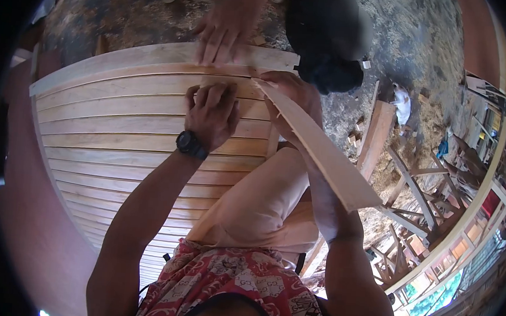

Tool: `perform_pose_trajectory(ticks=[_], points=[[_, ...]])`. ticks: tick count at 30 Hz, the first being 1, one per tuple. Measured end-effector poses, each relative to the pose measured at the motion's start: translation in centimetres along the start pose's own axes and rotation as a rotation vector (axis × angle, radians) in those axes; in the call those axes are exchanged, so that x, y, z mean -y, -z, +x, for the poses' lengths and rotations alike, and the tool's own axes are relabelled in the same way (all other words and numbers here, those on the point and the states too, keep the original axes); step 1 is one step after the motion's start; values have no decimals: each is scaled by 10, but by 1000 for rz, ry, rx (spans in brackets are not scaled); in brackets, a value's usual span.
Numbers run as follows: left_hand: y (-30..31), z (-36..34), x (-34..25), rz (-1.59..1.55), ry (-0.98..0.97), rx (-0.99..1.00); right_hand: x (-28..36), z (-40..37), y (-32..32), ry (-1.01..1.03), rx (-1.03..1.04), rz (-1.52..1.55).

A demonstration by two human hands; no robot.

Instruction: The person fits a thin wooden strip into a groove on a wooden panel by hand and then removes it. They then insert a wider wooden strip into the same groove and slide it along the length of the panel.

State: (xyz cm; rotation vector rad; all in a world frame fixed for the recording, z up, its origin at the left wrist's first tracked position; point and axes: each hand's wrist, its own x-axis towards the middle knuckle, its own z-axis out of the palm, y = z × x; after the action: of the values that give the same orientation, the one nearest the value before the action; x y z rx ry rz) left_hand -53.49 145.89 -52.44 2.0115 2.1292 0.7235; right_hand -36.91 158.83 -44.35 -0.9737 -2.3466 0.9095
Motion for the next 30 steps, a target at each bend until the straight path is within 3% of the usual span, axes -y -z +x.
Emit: perform_pose_trajectory(ticks=[13, 20, 22, 28, 30], points=[[-3, -2, 2, -28, 7, -18, 0, -10, -5, -177, -47, 129], [-5, -2, 5, -49, -40, -95, -1, -17, -3, -128, -35, 40], [-4, 0, 3, -49, -50, -105, -2, -29, -3, -382, 18, -96], [-3, 1, 1, -19, -14, 5, 11, -75, -2, -578, 210, -165], [-4, -1, 1, 2, -12, 10, 5, -97, -6, -532, 216, -194]])
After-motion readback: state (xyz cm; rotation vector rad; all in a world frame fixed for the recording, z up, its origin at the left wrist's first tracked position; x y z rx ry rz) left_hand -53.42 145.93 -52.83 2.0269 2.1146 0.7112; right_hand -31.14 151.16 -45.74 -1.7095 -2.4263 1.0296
